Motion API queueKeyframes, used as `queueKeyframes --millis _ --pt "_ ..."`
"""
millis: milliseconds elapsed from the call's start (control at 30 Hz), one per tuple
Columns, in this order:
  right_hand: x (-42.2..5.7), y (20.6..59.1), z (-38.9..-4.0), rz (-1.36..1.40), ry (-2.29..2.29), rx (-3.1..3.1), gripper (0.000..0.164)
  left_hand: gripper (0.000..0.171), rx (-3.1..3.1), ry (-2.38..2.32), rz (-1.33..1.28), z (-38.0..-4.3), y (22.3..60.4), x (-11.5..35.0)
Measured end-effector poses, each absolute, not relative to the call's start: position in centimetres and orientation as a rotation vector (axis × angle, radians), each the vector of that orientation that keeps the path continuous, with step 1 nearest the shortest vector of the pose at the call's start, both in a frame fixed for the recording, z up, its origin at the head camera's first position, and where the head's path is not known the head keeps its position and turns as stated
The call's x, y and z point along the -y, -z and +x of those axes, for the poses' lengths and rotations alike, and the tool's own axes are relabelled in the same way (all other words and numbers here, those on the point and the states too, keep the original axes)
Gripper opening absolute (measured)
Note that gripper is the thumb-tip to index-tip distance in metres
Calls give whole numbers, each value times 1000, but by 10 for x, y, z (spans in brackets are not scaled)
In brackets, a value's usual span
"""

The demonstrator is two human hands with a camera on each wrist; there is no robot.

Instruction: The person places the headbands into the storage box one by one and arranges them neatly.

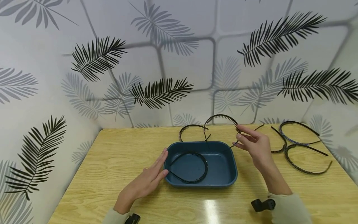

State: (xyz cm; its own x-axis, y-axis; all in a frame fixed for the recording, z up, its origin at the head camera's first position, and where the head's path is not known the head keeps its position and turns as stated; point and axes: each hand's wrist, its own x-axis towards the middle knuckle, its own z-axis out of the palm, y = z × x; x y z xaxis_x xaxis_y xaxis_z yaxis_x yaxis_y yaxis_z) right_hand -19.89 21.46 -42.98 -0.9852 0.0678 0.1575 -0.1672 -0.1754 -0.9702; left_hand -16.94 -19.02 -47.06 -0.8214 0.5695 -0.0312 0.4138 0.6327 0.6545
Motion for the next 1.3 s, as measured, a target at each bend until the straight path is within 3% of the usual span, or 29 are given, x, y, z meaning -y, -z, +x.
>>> queueKeyframes --millis 1300 --pt "-168 448 -196 231 -2218 2142 43 65 -2622 -966 806 -170 471 190"
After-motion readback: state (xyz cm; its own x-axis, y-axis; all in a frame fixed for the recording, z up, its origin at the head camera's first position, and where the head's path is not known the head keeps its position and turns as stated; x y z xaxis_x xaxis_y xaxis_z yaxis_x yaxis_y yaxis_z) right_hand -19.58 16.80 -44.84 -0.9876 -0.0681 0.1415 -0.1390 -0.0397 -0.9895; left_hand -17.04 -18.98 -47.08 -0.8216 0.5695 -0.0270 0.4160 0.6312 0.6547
